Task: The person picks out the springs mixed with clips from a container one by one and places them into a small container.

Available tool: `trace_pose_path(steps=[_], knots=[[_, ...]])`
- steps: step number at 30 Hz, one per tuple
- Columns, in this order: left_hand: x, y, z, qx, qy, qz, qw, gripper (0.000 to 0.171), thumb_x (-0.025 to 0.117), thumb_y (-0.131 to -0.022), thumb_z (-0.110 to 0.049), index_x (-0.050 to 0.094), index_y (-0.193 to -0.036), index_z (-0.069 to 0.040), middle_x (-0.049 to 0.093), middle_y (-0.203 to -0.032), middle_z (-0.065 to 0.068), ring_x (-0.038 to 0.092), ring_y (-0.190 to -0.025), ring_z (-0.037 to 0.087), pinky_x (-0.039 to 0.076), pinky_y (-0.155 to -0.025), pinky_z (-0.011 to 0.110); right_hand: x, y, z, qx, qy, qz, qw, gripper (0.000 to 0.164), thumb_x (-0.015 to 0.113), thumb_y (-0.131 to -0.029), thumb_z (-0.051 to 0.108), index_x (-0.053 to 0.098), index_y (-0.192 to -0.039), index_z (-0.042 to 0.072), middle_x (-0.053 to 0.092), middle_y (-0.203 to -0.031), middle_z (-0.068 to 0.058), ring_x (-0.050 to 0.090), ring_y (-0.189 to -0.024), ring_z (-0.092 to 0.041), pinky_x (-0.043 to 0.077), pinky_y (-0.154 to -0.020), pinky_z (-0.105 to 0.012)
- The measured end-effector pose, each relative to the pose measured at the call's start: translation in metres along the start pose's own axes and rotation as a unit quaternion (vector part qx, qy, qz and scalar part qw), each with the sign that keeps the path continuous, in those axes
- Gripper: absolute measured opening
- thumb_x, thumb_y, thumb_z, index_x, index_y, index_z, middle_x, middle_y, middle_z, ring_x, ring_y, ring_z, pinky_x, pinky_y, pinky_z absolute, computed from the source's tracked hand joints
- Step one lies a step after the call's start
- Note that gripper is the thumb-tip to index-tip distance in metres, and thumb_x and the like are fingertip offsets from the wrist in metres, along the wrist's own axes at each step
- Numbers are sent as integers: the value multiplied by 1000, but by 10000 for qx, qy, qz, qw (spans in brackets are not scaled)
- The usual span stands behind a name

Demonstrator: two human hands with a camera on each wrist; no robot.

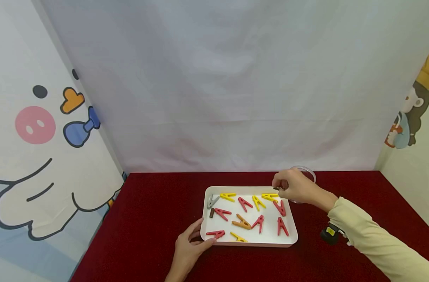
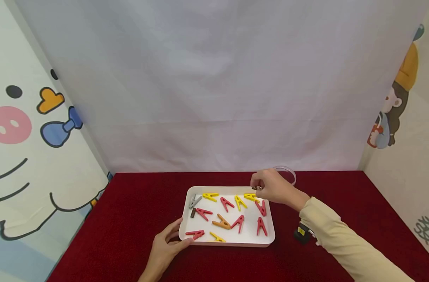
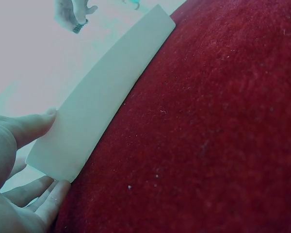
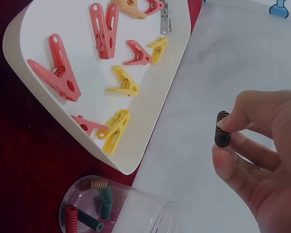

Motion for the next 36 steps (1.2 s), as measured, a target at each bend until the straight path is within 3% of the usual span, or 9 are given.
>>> trace_pose_path(steps=[11, 22, 36], knots=[[0, 0, 3, -54, -117, -18, 9999, 70, 86, -69, -20, 56, -132, -11, 57, -125, 15, 59, -101, 23, 51, -73, 25, -8, 1, -11, 389, 201, -121, 9990, 15, 67, -72, -3, 69, -83, 7, 60, -73, 5, 52, -64, -10, 45, -57, -27], [-1, 0, 3, -106, 14, 30, 9999, 71, 85, -70, -18, 55, -133, -11, 57, -127, 16, 59, -101, 24, 51, -72, 25, -15, 3, -21, 243, 46, -319, 9992, 20, 63, -69, -6, 67, -78, 11, 60, -72, 2, 47, -61, -10, 42, -51, -27], [-1, -3, 9, -214, -168, 36, 9996, 71, 85, -70, -18, 54, -134, -8, 56, -126, 17, 59, -102, 25, 51, -72, 25, -20, 3, -34, 475, 50, -307, 9984, 18, 64, -71, -7, 67, -82, 7, 62, -75, -4, 50, -63, -12, 46, -53, -27]])
Point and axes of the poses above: each hand's wrist, its own y-axis away from the middle knuckle, its own x-axis out of the palm, z = x × y, the point moved 3 cm from there along -y, towards the middle knuckle
